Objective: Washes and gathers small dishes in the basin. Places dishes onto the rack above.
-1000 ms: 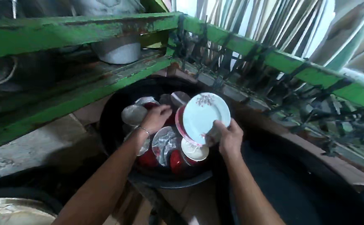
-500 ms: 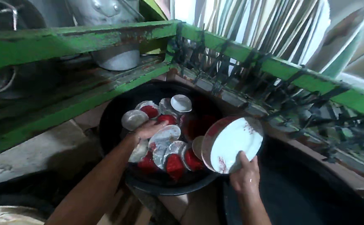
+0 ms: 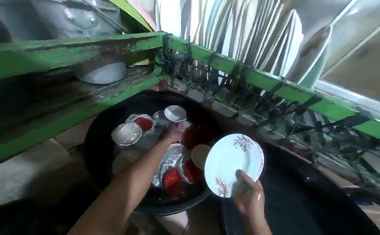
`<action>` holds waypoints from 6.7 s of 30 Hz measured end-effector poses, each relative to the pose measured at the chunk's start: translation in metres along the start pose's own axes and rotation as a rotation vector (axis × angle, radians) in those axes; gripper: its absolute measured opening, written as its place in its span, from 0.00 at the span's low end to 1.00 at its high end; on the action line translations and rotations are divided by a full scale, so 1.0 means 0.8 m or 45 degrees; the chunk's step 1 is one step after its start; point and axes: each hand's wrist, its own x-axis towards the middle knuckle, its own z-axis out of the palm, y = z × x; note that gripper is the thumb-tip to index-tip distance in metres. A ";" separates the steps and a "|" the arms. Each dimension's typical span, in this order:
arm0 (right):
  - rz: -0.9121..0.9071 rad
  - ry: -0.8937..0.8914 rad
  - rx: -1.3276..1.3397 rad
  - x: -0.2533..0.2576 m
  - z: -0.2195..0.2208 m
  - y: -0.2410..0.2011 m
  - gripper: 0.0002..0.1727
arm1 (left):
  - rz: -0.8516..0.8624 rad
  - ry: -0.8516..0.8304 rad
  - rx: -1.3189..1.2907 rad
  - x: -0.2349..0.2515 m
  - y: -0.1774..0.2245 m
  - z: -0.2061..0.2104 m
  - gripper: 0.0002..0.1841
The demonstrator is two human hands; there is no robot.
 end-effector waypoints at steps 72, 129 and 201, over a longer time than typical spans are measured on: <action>-0.008 -0.268 -0.102 -0.002 0.124 0.042 0.20 | 0.516 0.493 -0.526 -0.140 0.054 -0.114 0.20; 0.358 -0.199 0.328 -0.013 0.090 0.059 0.21 | -0.295 0.088 0.063 0.059 -0.026 -0.049 0.30; 0.308 -0.150 0.327 -0.014 0.101 0.066 0.21 | -0.089 0.104 -0.778 0.020 -0.062 -0.121 0.40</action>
